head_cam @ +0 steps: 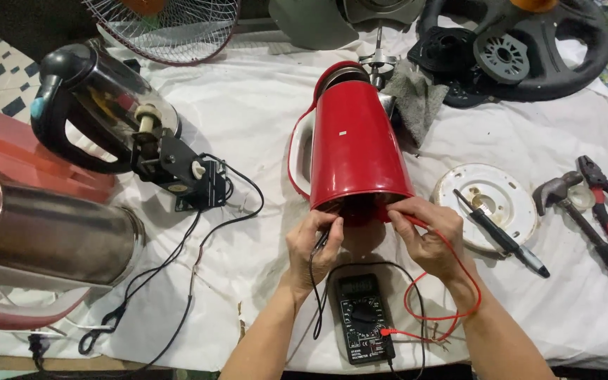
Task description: The person uses a multimeter to test the electrical continuity of a red electric kettle's internal components. They then use a hammer to tap on the heating element assembly inside the kettle.
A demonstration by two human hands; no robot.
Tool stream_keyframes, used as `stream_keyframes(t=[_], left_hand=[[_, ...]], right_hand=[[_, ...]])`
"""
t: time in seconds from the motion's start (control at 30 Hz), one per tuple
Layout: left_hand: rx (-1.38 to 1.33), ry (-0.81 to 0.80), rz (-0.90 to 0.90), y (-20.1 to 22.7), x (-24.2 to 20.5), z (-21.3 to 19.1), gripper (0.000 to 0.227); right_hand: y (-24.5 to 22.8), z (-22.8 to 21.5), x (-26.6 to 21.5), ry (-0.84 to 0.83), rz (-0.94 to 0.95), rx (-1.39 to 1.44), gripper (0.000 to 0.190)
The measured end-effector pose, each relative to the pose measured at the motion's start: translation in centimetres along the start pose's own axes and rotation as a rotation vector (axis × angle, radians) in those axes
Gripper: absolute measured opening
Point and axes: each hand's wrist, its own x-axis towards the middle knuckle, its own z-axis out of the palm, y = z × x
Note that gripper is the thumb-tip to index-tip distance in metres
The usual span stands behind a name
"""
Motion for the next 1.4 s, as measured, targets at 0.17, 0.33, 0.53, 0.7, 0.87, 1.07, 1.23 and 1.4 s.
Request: stream_keyframes(t=[0.17, 0.33, 0.53, 0.7, 0.87, 1.07, 1.23, 1.4], left_hand=[[0.002, 0.007, -0.01, 0.1, 0.1, 0.0, 0.007], [-0.007, 0.012, -0.01, -0.1, 0.0, 0.0, 0.006], [0.003, -0.015, -0.001, 0.0, 0.0, -0.5, 0.006], [-0.124, -0.064, -0.031, 0.5, 0.1, -0.1, 0.005], [-0.132, -0.069, -0.035, 0.3, 0.1, -0.2, 0.006], [-0.157, -0.066, -0.071, -0.9, -0.5, -1.1, 0.009], [-0.176, -0.079, -0.063, -0.8, -0.3, -1.1, 0.01], [-0.073, -0.13, -0.029, -0.6, -0.3, -0.6, 0.009]], right_hand=[[0.1, -0.2, -0.2, 0.007, -0.011, 0.006, 0.011], [-0.1, -0.2, 0.0, -0.002, -0.03, 0.044, 0.016], [0.5, -0.3, -0.3, 0.007, -0.034, 0.056, 0.018], [-0.3, 0.2, 0.2, -0.007, -0.076, 0.077, 0.013], [0.3, -0.2, -0.1, -0.002, -0.049, 0.079, 0.015], [0.8, -0.2, -0.4, -0.008, -0.057, 0.076, 0.019], [-0.2, 0.3, 0.1, -0.054, -0.102, 0.072, 0.022], [0.0, 0.7, 0.2, -0.06, -0.166, 0.057, 0.017]])
